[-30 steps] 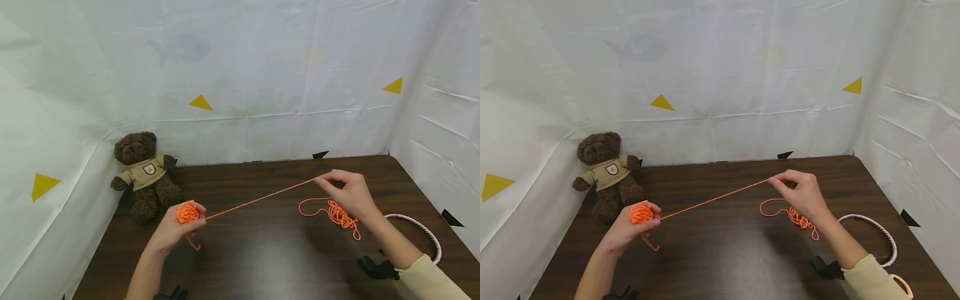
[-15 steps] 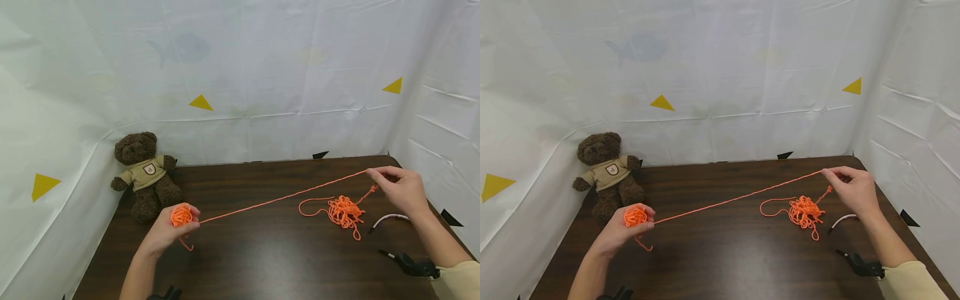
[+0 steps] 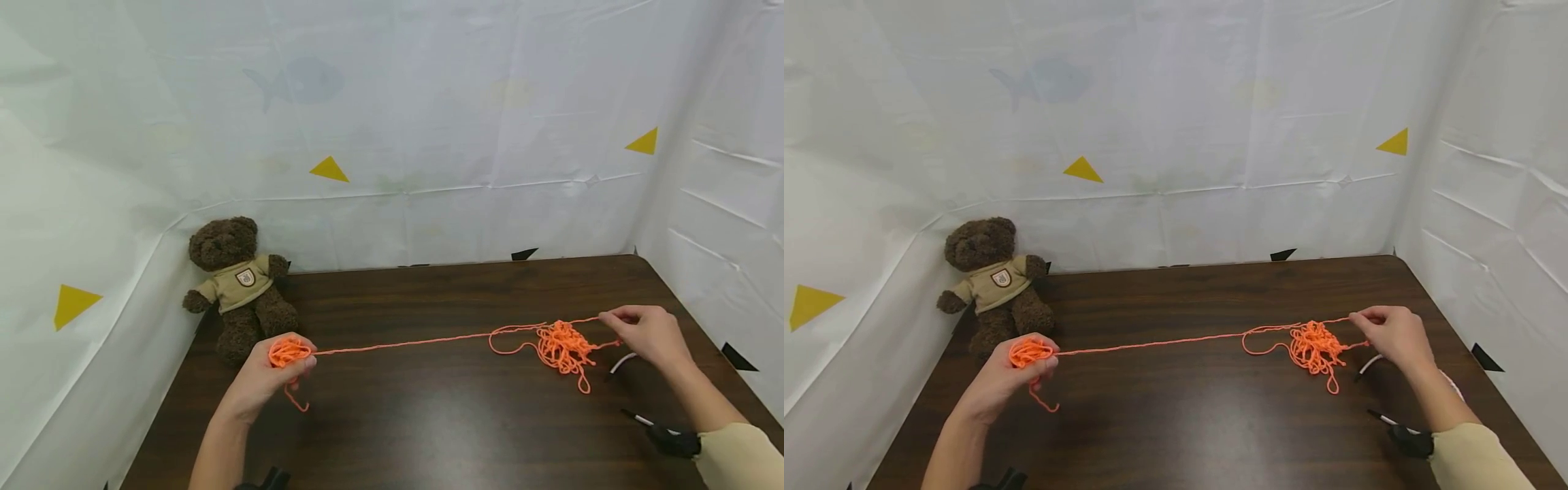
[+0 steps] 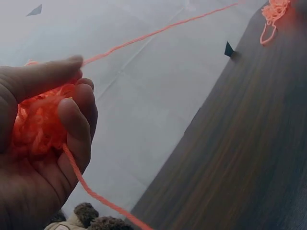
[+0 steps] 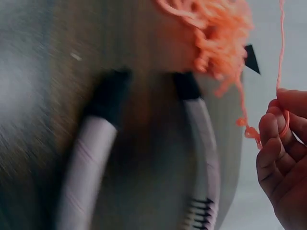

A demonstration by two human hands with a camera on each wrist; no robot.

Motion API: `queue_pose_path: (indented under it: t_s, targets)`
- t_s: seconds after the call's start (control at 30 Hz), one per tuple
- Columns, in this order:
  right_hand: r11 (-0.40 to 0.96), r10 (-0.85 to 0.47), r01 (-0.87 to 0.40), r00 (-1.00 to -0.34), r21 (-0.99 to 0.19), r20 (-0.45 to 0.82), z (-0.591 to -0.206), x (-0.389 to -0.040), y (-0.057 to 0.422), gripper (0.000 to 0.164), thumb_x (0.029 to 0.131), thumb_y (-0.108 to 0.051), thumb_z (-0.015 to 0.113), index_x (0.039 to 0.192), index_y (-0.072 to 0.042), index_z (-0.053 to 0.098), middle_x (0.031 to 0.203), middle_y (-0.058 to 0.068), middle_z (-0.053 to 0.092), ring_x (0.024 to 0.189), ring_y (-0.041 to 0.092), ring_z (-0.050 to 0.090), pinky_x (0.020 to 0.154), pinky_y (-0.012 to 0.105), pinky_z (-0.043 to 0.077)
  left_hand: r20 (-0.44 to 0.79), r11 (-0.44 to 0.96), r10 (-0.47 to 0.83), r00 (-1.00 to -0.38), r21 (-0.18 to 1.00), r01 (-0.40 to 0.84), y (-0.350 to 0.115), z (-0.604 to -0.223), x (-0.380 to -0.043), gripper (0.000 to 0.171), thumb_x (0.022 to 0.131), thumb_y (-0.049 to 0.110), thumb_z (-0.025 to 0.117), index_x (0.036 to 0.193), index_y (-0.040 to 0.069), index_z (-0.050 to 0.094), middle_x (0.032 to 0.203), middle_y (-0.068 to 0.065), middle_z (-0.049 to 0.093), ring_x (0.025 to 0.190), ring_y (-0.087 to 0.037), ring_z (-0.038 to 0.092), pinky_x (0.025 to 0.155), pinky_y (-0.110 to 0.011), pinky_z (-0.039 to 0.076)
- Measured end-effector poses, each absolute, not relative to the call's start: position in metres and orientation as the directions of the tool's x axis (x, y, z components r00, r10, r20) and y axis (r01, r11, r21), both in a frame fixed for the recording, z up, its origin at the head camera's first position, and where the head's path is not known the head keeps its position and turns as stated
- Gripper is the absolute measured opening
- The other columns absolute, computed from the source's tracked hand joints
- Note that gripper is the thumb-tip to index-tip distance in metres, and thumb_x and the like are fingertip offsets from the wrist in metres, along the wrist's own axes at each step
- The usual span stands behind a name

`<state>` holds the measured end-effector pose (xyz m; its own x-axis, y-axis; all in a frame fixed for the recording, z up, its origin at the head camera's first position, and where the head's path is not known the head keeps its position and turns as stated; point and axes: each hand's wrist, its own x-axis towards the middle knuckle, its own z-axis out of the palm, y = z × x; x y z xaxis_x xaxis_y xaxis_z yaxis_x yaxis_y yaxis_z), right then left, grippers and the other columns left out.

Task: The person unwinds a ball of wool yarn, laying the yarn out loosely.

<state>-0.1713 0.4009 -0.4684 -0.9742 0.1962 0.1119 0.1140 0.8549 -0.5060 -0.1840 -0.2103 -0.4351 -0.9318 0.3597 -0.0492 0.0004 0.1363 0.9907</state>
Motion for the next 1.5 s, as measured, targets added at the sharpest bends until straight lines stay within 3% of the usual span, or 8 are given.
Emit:
queue_pose_path:
  t_s: [0.3,0.53,0.63,0.8,0.97,1.1,1.37,1.5]
  targets:
    - [0.874,-0.034,-0.06,-0.997,-0.483,0.062,-0.486,-0.182,0.375,0.031,0.093,-0.028,0.069,0.103,0.001,0.073,0.088,0.009,0.07,0.07,0.016,0.056,0.06,0.034,0.046,-0.037,0.096,0.345,-0.938,0.995,-0.004,-0.197,-0.436,-0.184,0.029,0.091,0.02,0.072,0.107,-0.004,0.063,0.075,-0.008,0.063,0.06,-0.014,0.058,0.053,-0.029,0.052]
    - [0.871,-0.031,-0.057,-0.998,-0.489,0.061,-0.488,-0.181,0.369,0.032,0.09,-0.021,0.071,0.114,0.0,0.07,0.079,0.003,0.058,0.06,0.016,0.049,0.048,0.031,0.04,-0.033,0.091,0.353,-0.935,0.996,-0.001,-0.187,-0.436,-0.184,0.031,0.092,0.02,0.072,0.107,-0.005,0.062,0.076,-0.009,0.062,0.061,-0.016,0.058,0.053,-0.029,0.052]
    - [0.875,0.001,-0.051,-0.994,-0.481,0.107,-0.484,-0.179,0.367,0.027,0.089,-0.016,0.069,0.113,-0.003,0.07,0.086,0.006,0.059,0.065,0.017,0.051,0.049,0.032,0.039,-0.028,0.087,0.361,-0.932,0.996,0.004,-0.182,-0.437,-0.184,0.03,0.092,0.02,0.071,0.106,-0.005,0.062,0.077,-0.012,0.062,0.06,-0.016,0.058,0.052,-0.028,0.052]
    - [0.872,0.03,-0.121,-0.954,-0.474,0.299,-0.472,-0.176,0.35,0.024,0.086,-0.006,0.064,0.108,-0.009,0.073,0.099,0.007,0.062,0.073,0.019,0.053,0.051,0.031,0.036,-0.027,0.082,0.37,-0.929,0.997,0.003,-0.177,-0.438,-0.184,0.029,0.092,0.019,0.071,0.106,-0.005,0.061,0.078,-0.014,0.062,0.06,-0.015,0.058,0.052,-0.028,0.052]
    - [0.811,-0.109,-0.337,-0.89,-0.478,0.442,-0.462,-0.175,0.303,0.022,0.086,-0.004,0.069,0.106,-0.012,0.074,0.102,0.0,0.065,0.077,0.014,0.058,0.055,0.03,0.043,-0.02,0.08,0.378,-0.926,0.997,0.011,-0.174,-0.438,-0.183,0.029,0.092,0.02,0.071,0.105,-0.004,0.061,0.078,-0.012,0.062,0.059,-0.016,0.057,0.052,-0.029,0.052]
    - [0.693,-0.253,-0.491,-0.851,-0.528,0.46,-0.458,-0.173,0.254,0.027,0.084,-0.002,0.074,0.109,-0.011,0.073,0.106,0.0,0.066,0.077,0.006,0.062,0.061,0.029,0.053,-0.009,0.08,0.392,-0.92,0.996,0.024,-0.169,-0.438,-0.182,0.027,0.093,0.019,0.07,0.104,-0.004,0.062,0.076,-0.012,0.061,0.058,-0.016,0.056,0.051,-0.029,0.052]
    - [0.505,-0.422,-0.554,-0.827,-0.662,0.371,-0.451,-0.161,0.163,0.043,0.089,-0.008,0.073,0.13,-0.014,0.063,0.126,0.001,0.061,0.083,0.005,0.066,0.057,0.023,0.051,-0.034,0.107,0.414,-0.91,0.994,0.012,-0.159,-0.439,-0.183,0.027,0.091,0.024,0.073,0.102,0.001,0.064,0.074,-0.012,0.062,0.055,-0.015,0.055,0.05,-0.028,0.05]
    - [0.435,-0.502,-0.55,-0.805,-0.713,0.315,-0.446,-0.157,0.124,0.05,0.092,-0.017,0.071,0.14,-0.017,0.055,0.134,-0.004,0.056,0.086,0.004,0.065,0.057,0.021,0.051,-0.021,0.101,0.425,-0.905,0.995,0.024,-0.155,-0.438,-0.182,0.026,0.092,0.023,0.072,0.102,0.0,0.064,0.073,-0.013,0.062,0.055,-0.014,0.055,0.049,-0.029,0.05]
